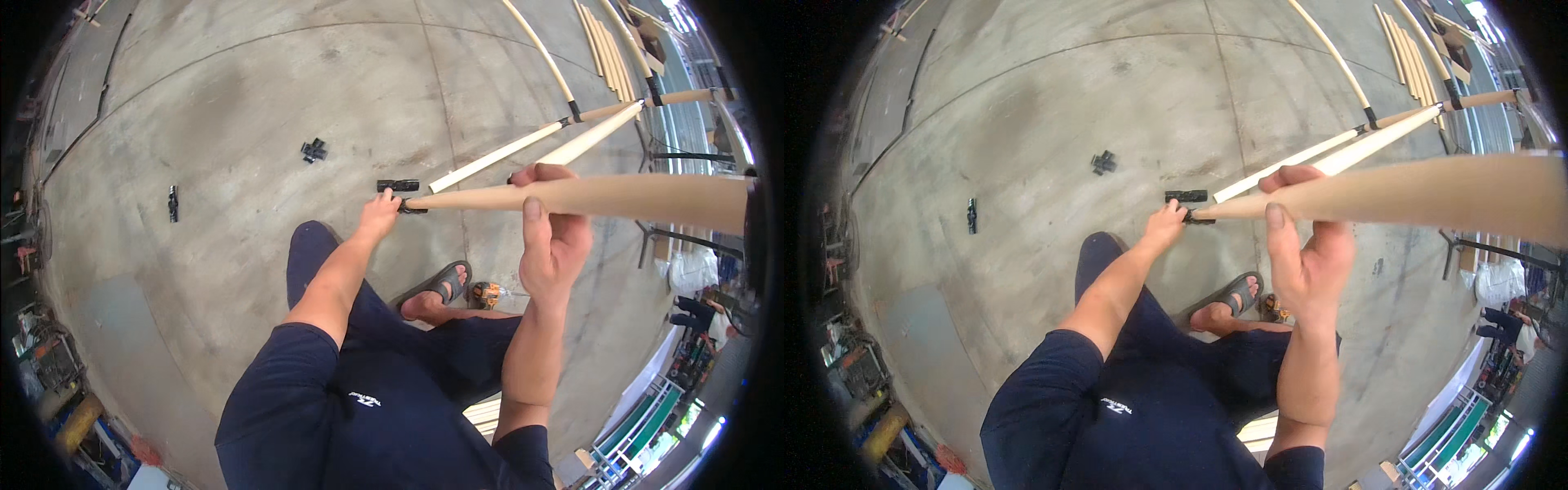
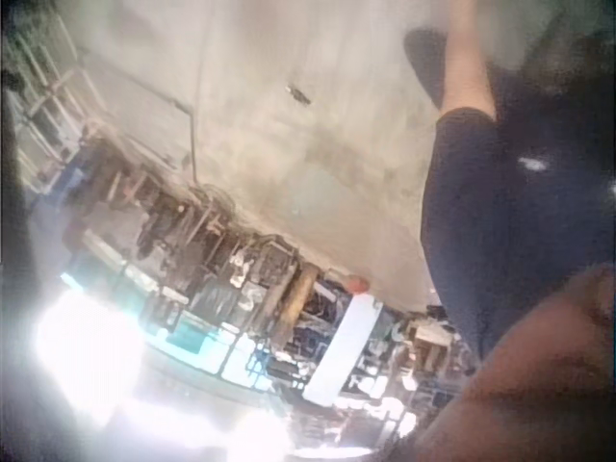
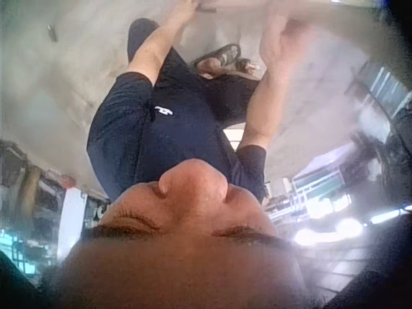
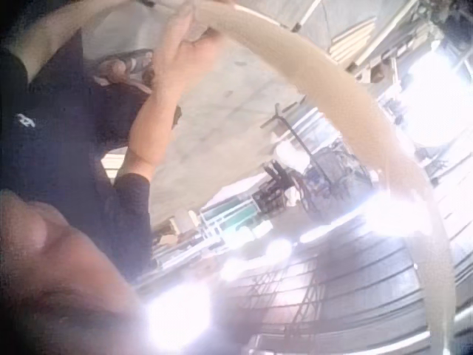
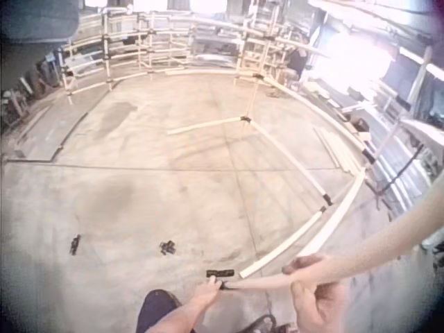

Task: The person assembles a wooden frame by fitting wooden rods into black plastic joints and securing them using a power drill.

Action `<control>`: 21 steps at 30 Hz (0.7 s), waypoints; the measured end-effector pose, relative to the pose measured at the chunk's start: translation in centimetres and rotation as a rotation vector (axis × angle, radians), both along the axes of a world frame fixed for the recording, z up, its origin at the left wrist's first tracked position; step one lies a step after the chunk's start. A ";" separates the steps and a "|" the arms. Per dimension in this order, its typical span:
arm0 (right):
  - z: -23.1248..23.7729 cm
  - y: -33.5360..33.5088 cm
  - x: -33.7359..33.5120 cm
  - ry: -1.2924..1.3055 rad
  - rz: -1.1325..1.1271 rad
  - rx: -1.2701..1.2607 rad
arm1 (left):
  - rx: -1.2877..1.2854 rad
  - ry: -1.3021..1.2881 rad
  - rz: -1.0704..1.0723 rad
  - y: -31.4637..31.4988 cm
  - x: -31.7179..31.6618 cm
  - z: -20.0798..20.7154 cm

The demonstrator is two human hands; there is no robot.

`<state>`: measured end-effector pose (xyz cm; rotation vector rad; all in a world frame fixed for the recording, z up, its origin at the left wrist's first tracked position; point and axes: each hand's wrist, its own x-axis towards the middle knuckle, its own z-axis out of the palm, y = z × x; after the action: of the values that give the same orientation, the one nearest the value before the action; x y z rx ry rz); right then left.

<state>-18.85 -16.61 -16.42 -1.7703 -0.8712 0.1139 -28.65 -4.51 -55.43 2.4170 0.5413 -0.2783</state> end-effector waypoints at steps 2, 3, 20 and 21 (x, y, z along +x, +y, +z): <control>-0.2 0.3 -0.3 -0.001 0.002 0.055 | -0.024 -0.135 -0.031 0.2 -0.1 -1.2; -0.2 0.3 -0.2 -0.004 0.019 0.050 | -0.023 -0.134 -0.041 0.6 -0.2 -1.1; 0.8 -0.8 1.0 0.134 0.165 0.050 | -1.302 -0.471 0.230 2.4 -0.6 20.5; 1.1 -1.2 1.1 0.174 0.203 0.045 | -1.351 -0.473 0.230 2.2 -0.3 23.1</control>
<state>-17.72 -17.82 -15.31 -1.6004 -0.9170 0.3725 -28.91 -2.35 -32.37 1.0317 0.2445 0.0543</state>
